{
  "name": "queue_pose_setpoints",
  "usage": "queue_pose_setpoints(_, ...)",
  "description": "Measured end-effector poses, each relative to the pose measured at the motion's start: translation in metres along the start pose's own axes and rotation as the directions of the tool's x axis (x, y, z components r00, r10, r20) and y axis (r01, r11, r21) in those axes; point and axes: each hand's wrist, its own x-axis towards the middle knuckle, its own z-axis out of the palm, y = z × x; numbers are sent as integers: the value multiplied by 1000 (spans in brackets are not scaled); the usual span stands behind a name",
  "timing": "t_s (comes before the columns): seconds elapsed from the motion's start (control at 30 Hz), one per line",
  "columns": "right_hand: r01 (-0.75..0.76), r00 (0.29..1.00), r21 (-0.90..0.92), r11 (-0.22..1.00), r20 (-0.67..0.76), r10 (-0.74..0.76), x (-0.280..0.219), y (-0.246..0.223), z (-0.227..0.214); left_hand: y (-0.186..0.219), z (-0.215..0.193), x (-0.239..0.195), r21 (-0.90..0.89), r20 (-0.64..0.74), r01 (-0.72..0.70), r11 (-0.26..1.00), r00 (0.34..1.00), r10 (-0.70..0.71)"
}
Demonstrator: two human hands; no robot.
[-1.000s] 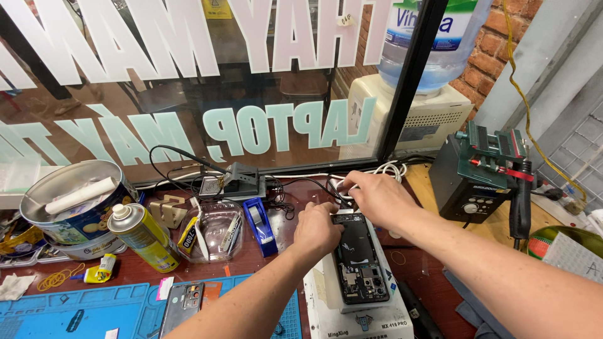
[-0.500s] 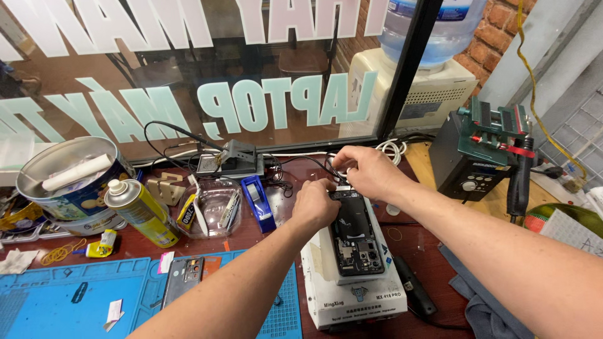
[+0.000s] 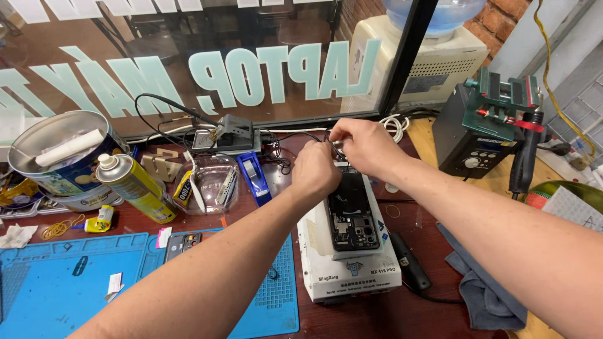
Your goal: The person uses a screwdriver to remove screws from a disassembled smartphone and then uses a wooden stick to clean or adjust internal components. The work is performed on a cluttered workbench with various tools and parts visible.
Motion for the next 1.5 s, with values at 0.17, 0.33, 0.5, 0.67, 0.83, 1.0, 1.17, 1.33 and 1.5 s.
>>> queue_pose_setpoints(0.17, 25, 999, 24, 999, 41, -26, 4, 5, -7, -1, 15, 10, -202, 69, 110, 973, 993, -98)
queue_pose_setpoints(0.33, 9, 998, 28, 1000, 58, -11, 3, 13, -11, -10, 26, 9, -233, 47, 126, 964, 992, -118)
queue_pose_setpoints(0.5, 28, 983, 82, 996, 177, -42, 12, 21, -25, -6, 27, 7, -215, 37, 184, 959, 983, -180)
queue_pose_setpoints(0.67, 1, 957, 34, 999, 291, -11, 17, 31, -28, -4, 26, 2, -206, 22, 179, 962, 984, -178)
queue_pose_setpoints(0.83, 75, 906, 281, 957, 381, -183, 21, 35, -29, -1, 27, -1, -210, -1, 184, 960, 982, -188)
queue_pose_setpoints(1.0, 109, 946, -16, 994, 307, -99, 14, 27, -32, 7, 23, -5, -186, 27, 263, 947, 964, -263)
queue_pose_setpoints(1.17, 89, 946, 71, 993, 305, -107, 15, 19, -31, 13, 18, -8, -169, 43, 283, 944, 959, -280)
queue_pose_setpoints(1.33, -123, 949, 161, 979, 309, 68, 19, 21, -21, 11, 16, -8, -173, 65, 271, 947, 963, -263)
queue_pose_setpoints(1.5, -235, 944, 383, 893, 309, 116, 25, 21, -15, 4, 19, -11, -219, 5, 171, 961, 985, -174)
